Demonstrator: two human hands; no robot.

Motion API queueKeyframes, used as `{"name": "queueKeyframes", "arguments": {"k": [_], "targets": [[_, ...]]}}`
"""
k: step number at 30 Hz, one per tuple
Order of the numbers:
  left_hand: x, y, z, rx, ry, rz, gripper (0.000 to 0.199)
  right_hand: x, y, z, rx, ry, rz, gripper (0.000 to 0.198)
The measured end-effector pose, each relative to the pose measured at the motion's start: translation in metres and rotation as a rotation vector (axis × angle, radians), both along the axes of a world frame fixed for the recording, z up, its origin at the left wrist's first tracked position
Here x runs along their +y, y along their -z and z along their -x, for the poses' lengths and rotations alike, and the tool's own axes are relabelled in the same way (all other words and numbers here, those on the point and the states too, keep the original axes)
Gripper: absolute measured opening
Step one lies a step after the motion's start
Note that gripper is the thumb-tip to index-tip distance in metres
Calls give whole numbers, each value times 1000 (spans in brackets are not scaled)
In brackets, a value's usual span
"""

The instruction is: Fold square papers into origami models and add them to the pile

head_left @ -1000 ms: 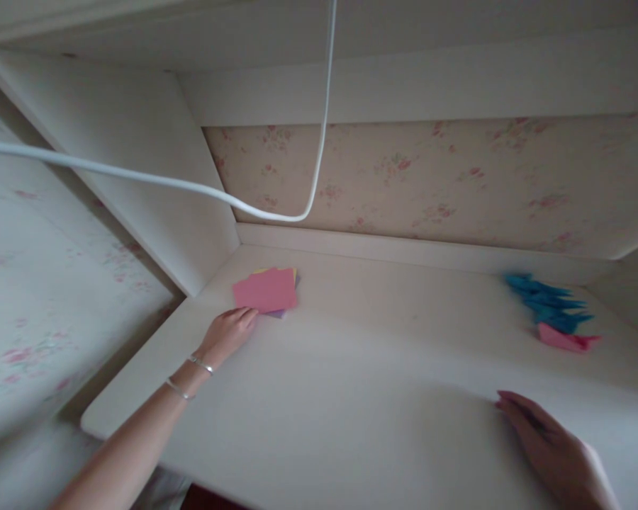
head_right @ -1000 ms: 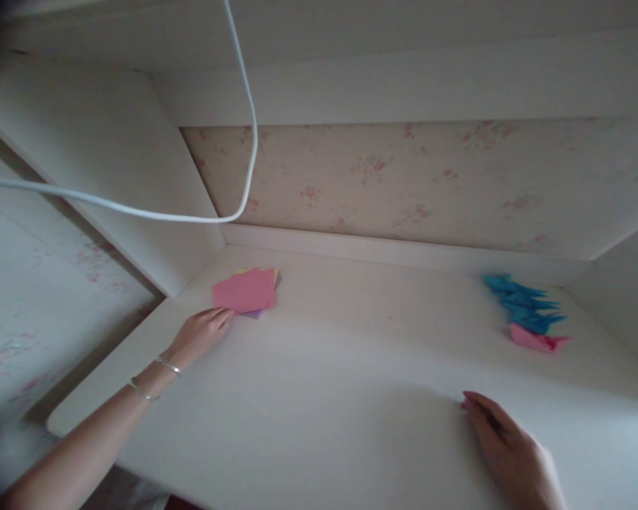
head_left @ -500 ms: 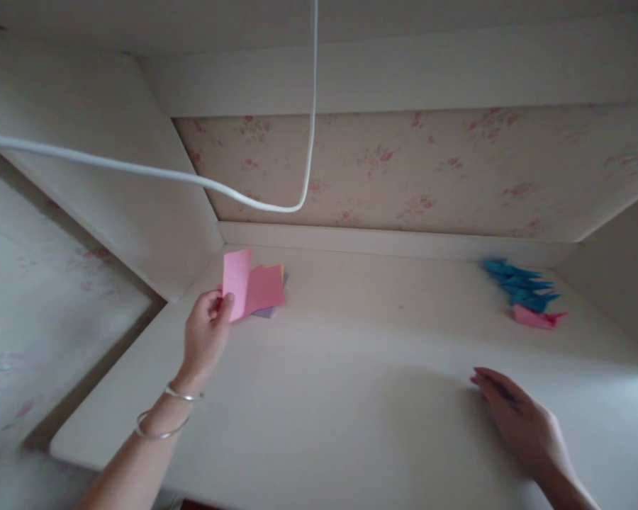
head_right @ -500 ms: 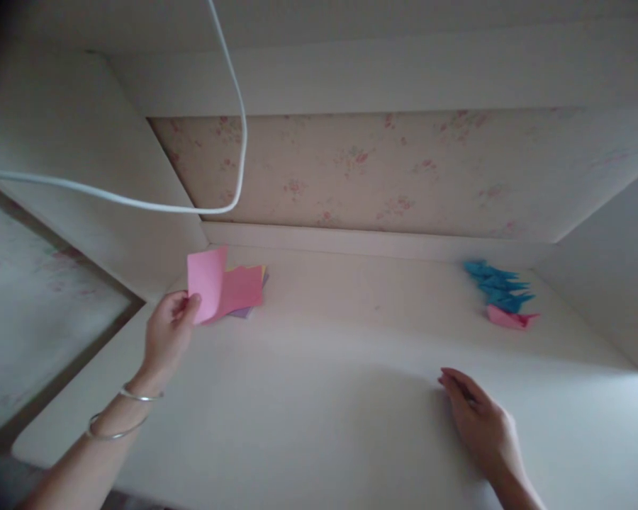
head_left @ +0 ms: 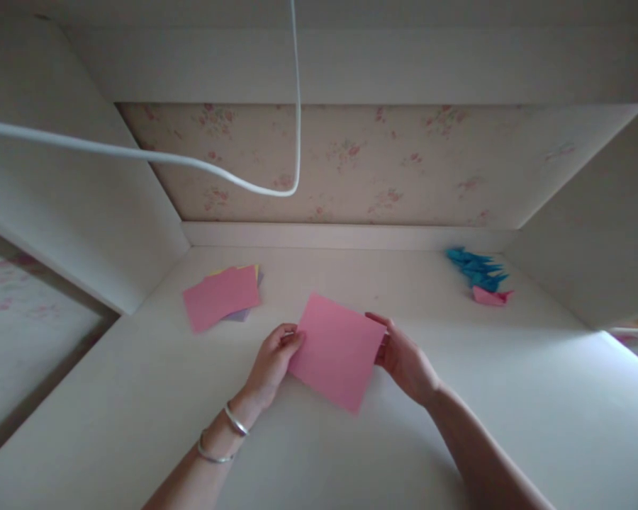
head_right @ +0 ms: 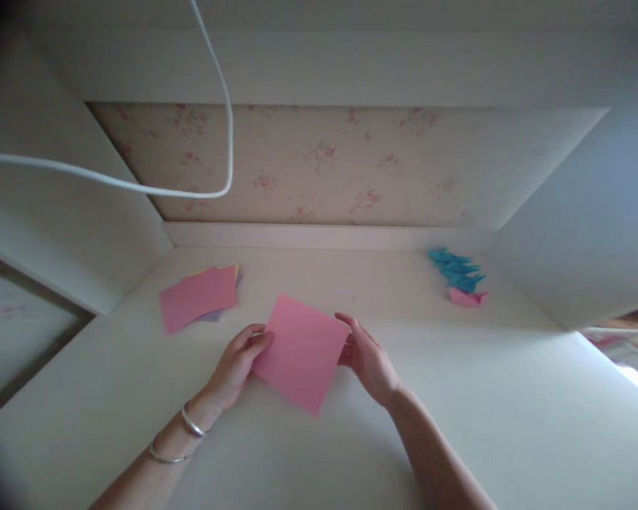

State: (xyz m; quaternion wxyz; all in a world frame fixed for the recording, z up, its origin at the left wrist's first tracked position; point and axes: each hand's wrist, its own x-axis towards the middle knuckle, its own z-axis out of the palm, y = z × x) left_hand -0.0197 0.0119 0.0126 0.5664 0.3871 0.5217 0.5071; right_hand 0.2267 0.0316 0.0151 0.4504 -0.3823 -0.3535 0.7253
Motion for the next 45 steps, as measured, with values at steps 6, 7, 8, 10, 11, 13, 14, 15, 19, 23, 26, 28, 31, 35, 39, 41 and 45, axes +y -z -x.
{"name": "queueKeyframes", "arguments": {"k": [6, 7, 8, 10, 11, 13, 14, 15, 19, 23, 26, 28, 31, 35, 39, 41, 45], "targets": [[1, 21, 5, -7, -62, 18, 33, 2, 8, 2, -45, 56, -81, 67], [1, 22, 5, -17, -68, 20, 33, 1, 7, 5, -76, 83, -122, 69], [1, 22, 5, -29, -73, 22, 33, 1, 7, 8, -111, 98, -168, 65], [1, 20, 5, -59, -82, 25, 34, 1, 7, 14, -189, 119, -248, 44], [1, 18, 4, -75, -83, 26, 36, 2, 8, 15, -215, 130, -272, 32], [1, 15, 3, -109, -76, 33, 38, 2, 13, 17, -250, 159, -298, 15], [0, 13, 2, -123, -68, 37, 39, 1, 17, 17, -268, 174, -311, 13], [-1, 11, 2, -134, -60, 42, 40, 1, 21, 17, -289, 183, -324, 15], [-4, 10, 4, -132, -72, 50, 49, -2, 32, 15, -355, 111, -386, 22], [-5, 11, 10, -79, -117, 58, 66, -1, 32, 12, -344, 71, -428, 20], [-4, 7, 11, -82, -132, 35, 64, 1, 31, 10, -326, 54, -408, 18], [-4, 3, 10, -106, -140, 16, 55, 2, 31, 9, -316, 40, -377, 19], [-5, -2, 9, -184, -111, 15, 46, 4, 30, 6, -306, 27, -323, 22], [-9, -5, 12, -154, -68, -17, 33, 3, 25, 1, -287, 29, -273, 27], [-12, -4, 15, 85, 81, -97, 32, -1, 19, -1, -265, 32, -264, 35], [-12, -2, 16, 131, 140, -212, 34, -2, 18, -2, -259, 24, -275, 37], [-11, -1, 17, 179, 186, -374, 30, -4, 16, -2, -271, 17, -301, 40]]}}
